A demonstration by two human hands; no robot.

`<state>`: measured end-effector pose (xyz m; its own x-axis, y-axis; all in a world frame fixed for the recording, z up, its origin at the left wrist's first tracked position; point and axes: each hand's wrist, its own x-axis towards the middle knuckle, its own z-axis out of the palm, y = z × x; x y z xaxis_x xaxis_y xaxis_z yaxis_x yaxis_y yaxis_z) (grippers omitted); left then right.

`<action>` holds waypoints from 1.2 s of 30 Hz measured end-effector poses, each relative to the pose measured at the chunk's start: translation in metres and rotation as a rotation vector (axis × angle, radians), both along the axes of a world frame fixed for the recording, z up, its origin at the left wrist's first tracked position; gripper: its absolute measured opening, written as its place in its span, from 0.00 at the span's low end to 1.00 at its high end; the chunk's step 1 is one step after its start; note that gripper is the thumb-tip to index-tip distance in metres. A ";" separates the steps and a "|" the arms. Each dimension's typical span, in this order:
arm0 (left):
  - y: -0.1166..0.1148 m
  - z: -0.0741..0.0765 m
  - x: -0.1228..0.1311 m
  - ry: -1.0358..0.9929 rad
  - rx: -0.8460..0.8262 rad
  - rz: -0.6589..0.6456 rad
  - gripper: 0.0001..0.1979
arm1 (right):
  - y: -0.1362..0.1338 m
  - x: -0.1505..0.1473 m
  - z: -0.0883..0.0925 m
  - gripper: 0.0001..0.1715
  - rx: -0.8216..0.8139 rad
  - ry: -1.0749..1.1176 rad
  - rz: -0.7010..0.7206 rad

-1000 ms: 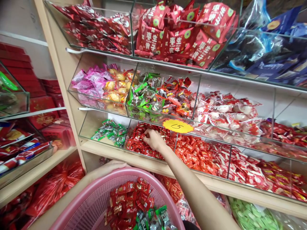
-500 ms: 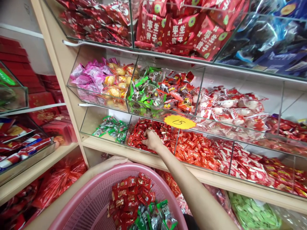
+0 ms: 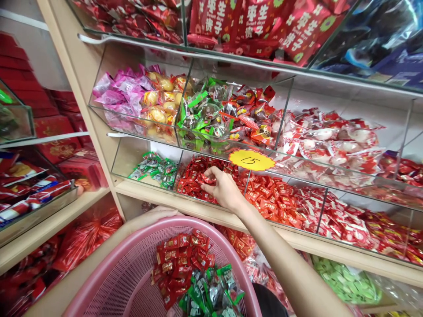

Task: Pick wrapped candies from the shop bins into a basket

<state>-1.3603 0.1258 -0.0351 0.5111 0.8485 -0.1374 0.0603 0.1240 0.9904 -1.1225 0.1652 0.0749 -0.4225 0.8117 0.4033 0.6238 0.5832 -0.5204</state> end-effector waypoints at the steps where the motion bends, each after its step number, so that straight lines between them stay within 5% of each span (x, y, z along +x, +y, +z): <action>1: 0.000 -0.002 0.000 -0.004 -0.004 -0.015 0.22 | -0.014 0.003 -0.002 0.15 -0.021 0.011 0.069; 7: 0.004 -0.009 -0.001 -0.028 -0.023 -0.051 0.24 | -0.090 0.017 -0.056 0.12 -0.260 -0.162 0.169; 12: 0.001 -0.006 0.000 -0.025 -0.002 -0.043 0.23 | -0.112 0.021 -0.089 0.18 -0.261 -0.326 0.142; 20: 0.002 -0.007 -0.001 0.005 0.001 -0.028 0.23 | -0.114 0.010 -0.089 0.09 -0.205 -0.583 0.019; 29: -0.001 -0.005 0.001 -0.054 -0.063 -0.030 0.24 | -0.119 -0.005 -0.094 0.13 -0.237 -0.596 -0.099; 36: -0.006 0.000 0.003 -0.078 -0.017 0.003 0.18 | -0.116 -0.002 -0.102 0.04 -0.280 -0.547 -0.060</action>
